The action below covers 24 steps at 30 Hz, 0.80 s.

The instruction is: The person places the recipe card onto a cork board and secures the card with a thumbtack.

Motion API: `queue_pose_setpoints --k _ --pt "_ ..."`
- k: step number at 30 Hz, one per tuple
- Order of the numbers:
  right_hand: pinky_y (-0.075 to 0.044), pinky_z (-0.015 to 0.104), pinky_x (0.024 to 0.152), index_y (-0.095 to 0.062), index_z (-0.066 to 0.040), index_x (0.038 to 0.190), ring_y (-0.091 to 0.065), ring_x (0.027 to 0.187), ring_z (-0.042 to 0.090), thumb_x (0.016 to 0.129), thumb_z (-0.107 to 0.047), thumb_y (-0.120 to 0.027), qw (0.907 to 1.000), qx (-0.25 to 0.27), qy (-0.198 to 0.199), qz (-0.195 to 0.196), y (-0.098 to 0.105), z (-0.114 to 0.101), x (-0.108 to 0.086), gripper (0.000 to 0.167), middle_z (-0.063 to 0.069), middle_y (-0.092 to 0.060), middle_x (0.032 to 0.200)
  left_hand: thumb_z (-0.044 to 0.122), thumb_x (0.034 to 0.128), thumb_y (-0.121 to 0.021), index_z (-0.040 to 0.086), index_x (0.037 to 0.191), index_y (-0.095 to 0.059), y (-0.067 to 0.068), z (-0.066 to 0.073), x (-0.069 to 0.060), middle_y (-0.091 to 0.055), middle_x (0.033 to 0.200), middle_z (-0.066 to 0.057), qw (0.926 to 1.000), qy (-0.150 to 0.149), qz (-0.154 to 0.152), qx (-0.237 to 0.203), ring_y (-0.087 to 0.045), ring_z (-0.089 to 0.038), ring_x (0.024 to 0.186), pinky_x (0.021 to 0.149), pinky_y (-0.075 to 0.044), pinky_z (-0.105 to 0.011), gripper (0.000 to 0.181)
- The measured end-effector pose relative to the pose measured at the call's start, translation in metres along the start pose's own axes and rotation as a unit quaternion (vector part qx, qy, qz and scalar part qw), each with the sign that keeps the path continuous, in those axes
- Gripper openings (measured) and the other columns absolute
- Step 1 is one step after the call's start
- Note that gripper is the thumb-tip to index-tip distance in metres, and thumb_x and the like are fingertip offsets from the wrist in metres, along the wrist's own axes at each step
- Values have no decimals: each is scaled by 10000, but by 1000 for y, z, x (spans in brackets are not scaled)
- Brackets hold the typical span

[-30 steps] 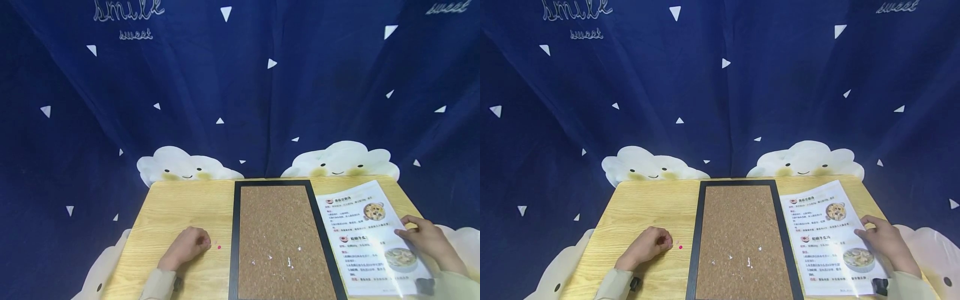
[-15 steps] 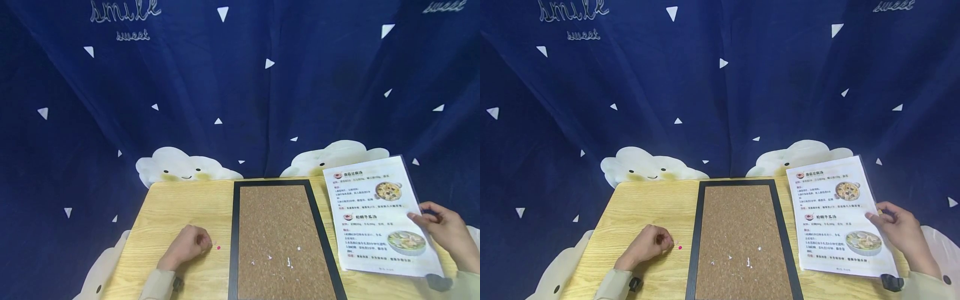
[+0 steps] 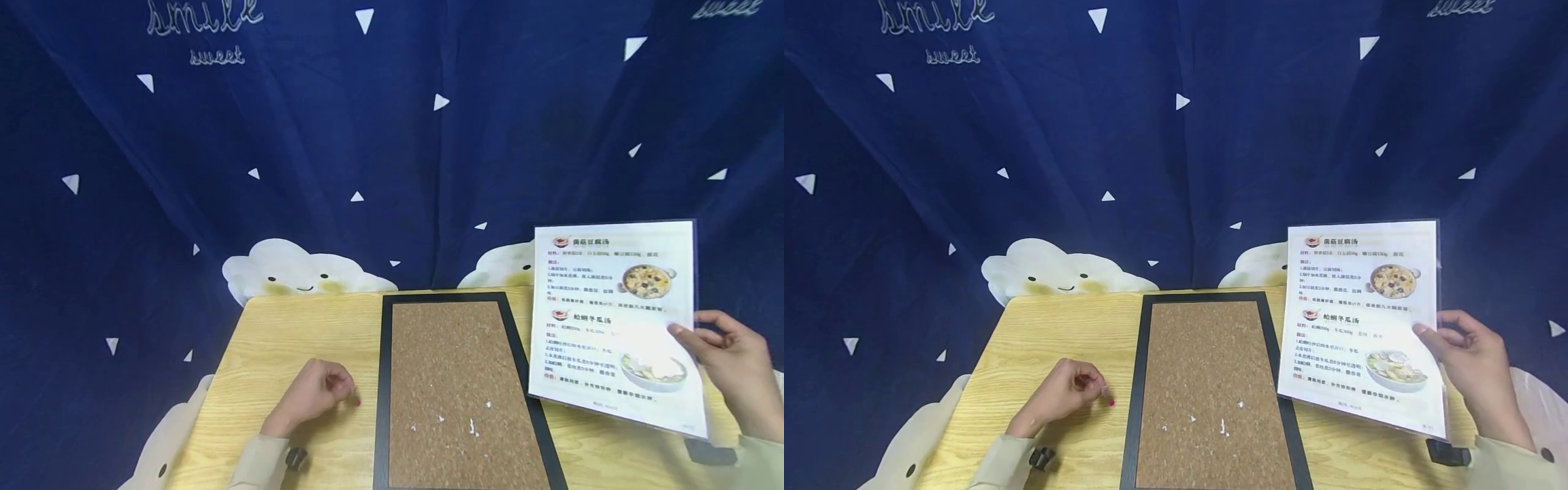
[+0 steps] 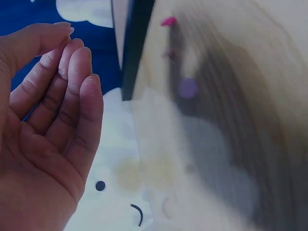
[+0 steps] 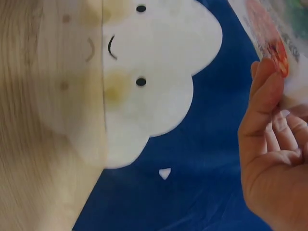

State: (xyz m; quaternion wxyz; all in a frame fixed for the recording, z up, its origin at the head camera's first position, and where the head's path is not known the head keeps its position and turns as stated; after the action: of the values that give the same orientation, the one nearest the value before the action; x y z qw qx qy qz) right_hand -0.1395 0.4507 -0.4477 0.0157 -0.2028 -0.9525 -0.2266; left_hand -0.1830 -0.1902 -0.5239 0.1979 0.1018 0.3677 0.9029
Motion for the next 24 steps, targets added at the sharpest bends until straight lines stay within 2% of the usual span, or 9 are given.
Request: queue_pose_setpoints --k 4,7,11,15,20,24 --pt "-524 126 570 -593 -322 1010 -692 627 -63 1006 -119 -686 9997 199 -65 -151 -19 -7 -4 223 -330 -706 740 69 893 -765 126 863 -797 1 13 2 -769 784 50 9996 -132 -39 -226 -644 8 680 697 -568 -216 71" --pt "-538 163 564 -604 -281 1014 -704 627 -30 999 -108 -692 9989 338 -109 -319 -37 -13 -8 195 -299 -719 738 65 897 -756 102 859 -789 2 26 4 -778 780 -28 9984 -159 -210 -509 -656 -17 668 665 -568 -223 62" --pt "-558 207 573 -594 -261 1049 -713 637 16 1001 -150 -701 9973 226 -239 -658 -62 -17 -15 162 -280 -712 749 68 903 -757 74 859 -782 3 42 6 -778 780 -102 9954 -159 -419 -846 -676 -59 651 630 -571 -229 50" --pt "-581 250 586 -579 -149 1099 -728 665 52 1015 -172 -685 9947 50 -221 -1000 -86 -18 -21 137 -263 -715 769 80 892 -785 77 850 -784 4 55 9 -771 761 -54 9933 -214 -468 -1036 -680 -82 623 597 -573 -234 42" --pt "-595 294 575 -523 24 1188 -745 679 89 1027 -147 -661 9904 26 -132 -1374 -111 -12 -29 272 -184 -759 801 106 879 -806 142 820 -777 6 63 12 -761 750 36 9924 -381 -392 -1105 -678 -89 596 582 -575 -247 75" --pt "-595 303 569 -520 49 1215 -750 680 111 1027 -122 -653 9873 99 -141 -1581 -129 -9 -35 287 -86 -792 829 122 888 -806 165 834 -782 5 66 13 -781 794 29 9912 -479 -415 -1164 -681 -70 610 606 -595 -269 74"
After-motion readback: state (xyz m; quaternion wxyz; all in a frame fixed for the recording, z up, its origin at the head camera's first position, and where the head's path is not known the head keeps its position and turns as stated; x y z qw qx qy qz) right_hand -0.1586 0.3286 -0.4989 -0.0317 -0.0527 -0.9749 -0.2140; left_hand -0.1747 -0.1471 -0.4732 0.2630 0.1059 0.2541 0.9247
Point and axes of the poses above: each hand's wrist, its own x-axis towards the middle knuckle, its own y-axis out of the back of the hand, z = x × y, the point moved 2 cm from there along x, towards the middle knuckle
